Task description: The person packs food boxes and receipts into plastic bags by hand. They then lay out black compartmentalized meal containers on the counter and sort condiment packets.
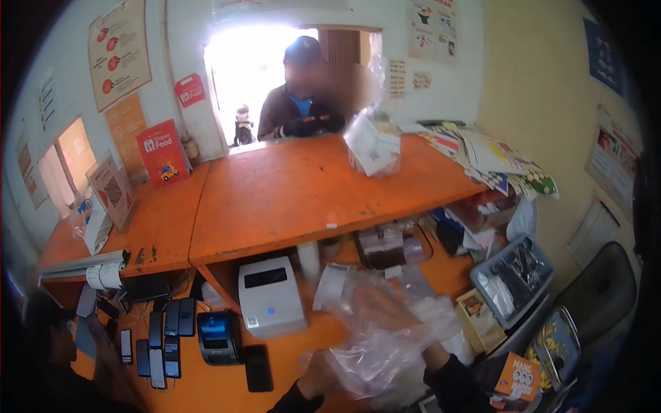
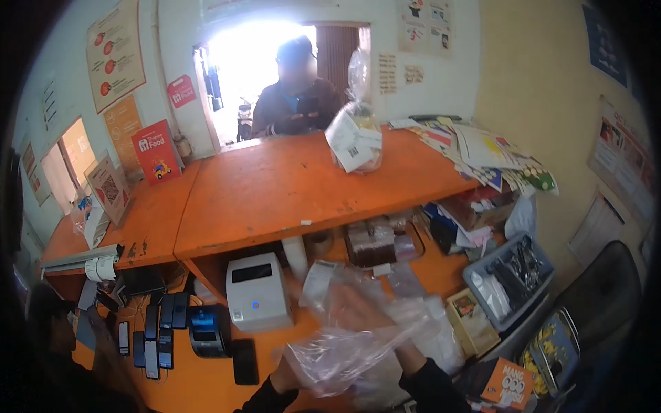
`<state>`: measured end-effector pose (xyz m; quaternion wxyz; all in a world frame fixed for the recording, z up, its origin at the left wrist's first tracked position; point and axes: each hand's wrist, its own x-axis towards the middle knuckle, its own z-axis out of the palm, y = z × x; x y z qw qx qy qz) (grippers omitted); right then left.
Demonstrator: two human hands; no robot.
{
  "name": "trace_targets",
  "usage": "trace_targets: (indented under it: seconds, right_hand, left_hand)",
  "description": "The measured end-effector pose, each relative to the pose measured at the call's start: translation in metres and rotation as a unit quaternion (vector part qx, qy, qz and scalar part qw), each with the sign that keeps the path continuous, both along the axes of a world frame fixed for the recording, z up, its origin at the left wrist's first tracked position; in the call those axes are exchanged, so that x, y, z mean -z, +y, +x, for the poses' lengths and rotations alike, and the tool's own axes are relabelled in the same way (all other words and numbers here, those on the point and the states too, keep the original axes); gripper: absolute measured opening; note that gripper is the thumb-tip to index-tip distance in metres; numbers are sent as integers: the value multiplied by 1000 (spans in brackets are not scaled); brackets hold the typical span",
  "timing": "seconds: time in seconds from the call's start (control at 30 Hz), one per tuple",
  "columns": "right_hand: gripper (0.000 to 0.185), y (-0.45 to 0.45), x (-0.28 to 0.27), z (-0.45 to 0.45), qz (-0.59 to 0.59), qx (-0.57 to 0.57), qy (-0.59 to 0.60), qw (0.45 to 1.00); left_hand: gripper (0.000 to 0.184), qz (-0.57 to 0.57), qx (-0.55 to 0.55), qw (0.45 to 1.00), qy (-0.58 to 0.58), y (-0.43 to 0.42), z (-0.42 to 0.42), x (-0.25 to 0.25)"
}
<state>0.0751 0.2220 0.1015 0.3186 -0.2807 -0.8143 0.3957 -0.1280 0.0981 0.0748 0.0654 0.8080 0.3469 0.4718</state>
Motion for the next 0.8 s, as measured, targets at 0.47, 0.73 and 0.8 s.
trace_targets:
  seconds: [0.47, 0.73, 0.8]
  right_hand:
    - [82, -207, 17, 74, -18, 360, 73, 930]
    - [85, -399, 8, 118, 123, 666, -61, 733]
    - [76, -453, 37, 136, 226, 773, -129, 578]
  left_hand:
    - [40, 143, -323, 931, -90, -31, 4, 63]
    - [34, -212, 273, 913, -214, -163, 118, 66]
    - [27, -192, 352, 903, -153, -187, 159, 51]
